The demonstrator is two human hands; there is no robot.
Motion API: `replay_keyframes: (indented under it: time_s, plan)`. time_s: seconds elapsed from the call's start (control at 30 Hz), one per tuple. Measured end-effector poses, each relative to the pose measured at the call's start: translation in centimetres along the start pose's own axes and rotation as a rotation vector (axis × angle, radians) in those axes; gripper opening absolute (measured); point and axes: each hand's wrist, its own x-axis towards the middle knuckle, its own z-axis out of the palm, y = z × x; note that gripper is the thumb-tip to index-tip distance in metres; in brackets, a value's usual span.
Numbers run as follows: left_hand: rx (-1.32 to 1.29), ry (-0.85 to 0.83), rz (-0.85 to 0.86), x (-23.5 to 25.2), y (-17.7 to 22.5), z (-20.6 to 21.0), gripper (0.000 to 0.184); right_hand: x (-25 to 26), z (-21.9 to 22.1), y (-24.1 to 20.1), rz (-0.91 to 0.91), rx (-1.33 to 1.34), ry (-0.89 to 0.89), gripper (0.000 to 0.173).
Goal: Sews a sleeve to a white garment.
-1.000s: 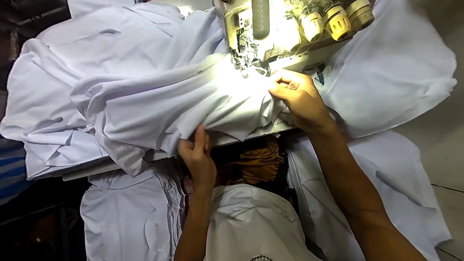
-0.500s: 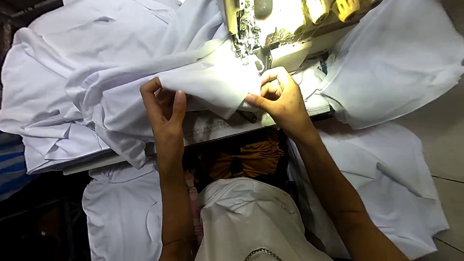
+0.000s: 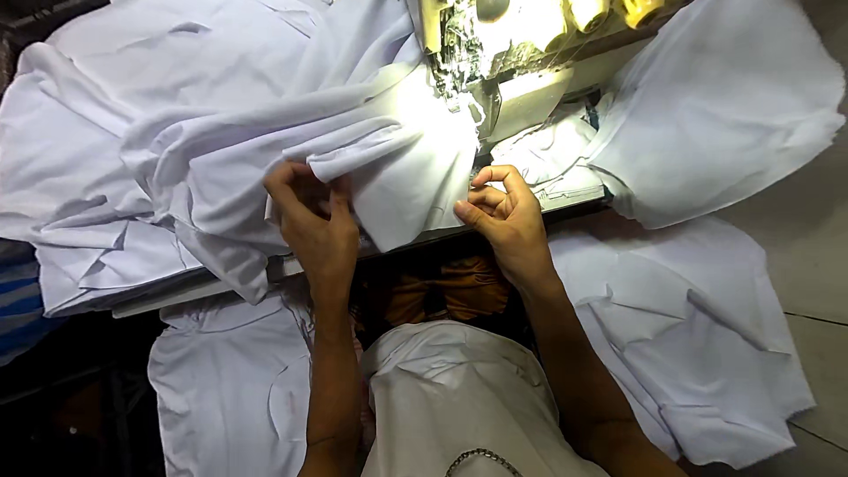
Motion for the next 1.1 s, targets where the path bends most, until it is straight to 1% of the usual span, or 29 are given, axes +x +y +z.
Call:
replay_keyframes:
  time_s: [0.03,0.1,0.17,0.2,0.23,0.3,0.37,0.4,0.47,0.6,0.67,0.8,0.87,0.97,1.1]
  plan:
    - [0.060,0.041,0.070,-0.4,0.1,-0.4,0.037,-0.2,0.0,0.1,-0.008,0.009,-0.005,0.033]
    - [0.081,0.069,0.307,-2.0,0.7,-1.0,0.024,-0.4,-0.3,0.1,-0.013,0.005,-0.021,0.037]
    - [0.073,-0.052,0.532,-3.8,2.3,-0.5,0.016,-0.6,-0.7,0.1,0.000,-0.021,-0.048,0.042]
    - [0.057,-0.121,0.622,-4.2,3.2,0.4,0.014,-0.6,-0.9,0.2,-0.005,-0.040,-0.055,0.040]
    - [0.054,-0.180,0.682,-4.3,3.9,1.4,0.016,-0.5,-1.1,0.2,-0.016,-0.059,-0.054,0.034]
    - [0.076,-0.291,0.689,-3.7,4.3,3.0,0.022,-0.4,-1.3,0.2,-0.037,-0.072,-0.061,0.022]
    - [0.106,-0.355,0.624,-3.0,4.2,3.8,0.031,-0.5,-1.5,-0.1,-0.045,-0.059,-0.069,0.019]
    - [0.124,-0.349,0.599,-2.8,4.2,4.0,0.033,-0.5,-1.5,-0.2,-0.044,-0.056,-0.071,0.019]
    - [0.177,-0.284,0.585,-2.7,4.1,4.3,0.032,-0.6,-1.5,-0.2,-0.041,-0.052,-0.068,0.020]
    - [0.258,-0.148,0.644,-2.5,4.0,4.1,0.020,-0.6,-1.1,-0.2,-0.053,-0.066,-0.064,0.015]
    - [0.263,-0.157,0.658,-2.2,4.5,3.4,0.019,-0.6,-1.1,-0.4,-0.058,-0.096,-0.050,0.014]
    - [0.251,-0.274,0.644,-0.9,6.4,1.3,0.022,-0.9,-1.3,-0.7,-0.063,-0.181,-0.024,0.013]
    - [0.234,-0.270,0.624,-0.1,7.6,0.7,0.017,-1.0,-1.5,-1.0,-0.070,-0.231,-0.013,0.013]
    - [0.211,-0.244,0.624,-0.3,9.3,1.3,0.016,-1.0,-1.6,-1.5,-0.078,-0.258,-0.010,0.015]
    - [0.262,-0.271,0.682,-2.7,9.5,3.6,0.018,-1.0,-2.0,-1.9,-0.065,-0.136,-0.050,0.017]
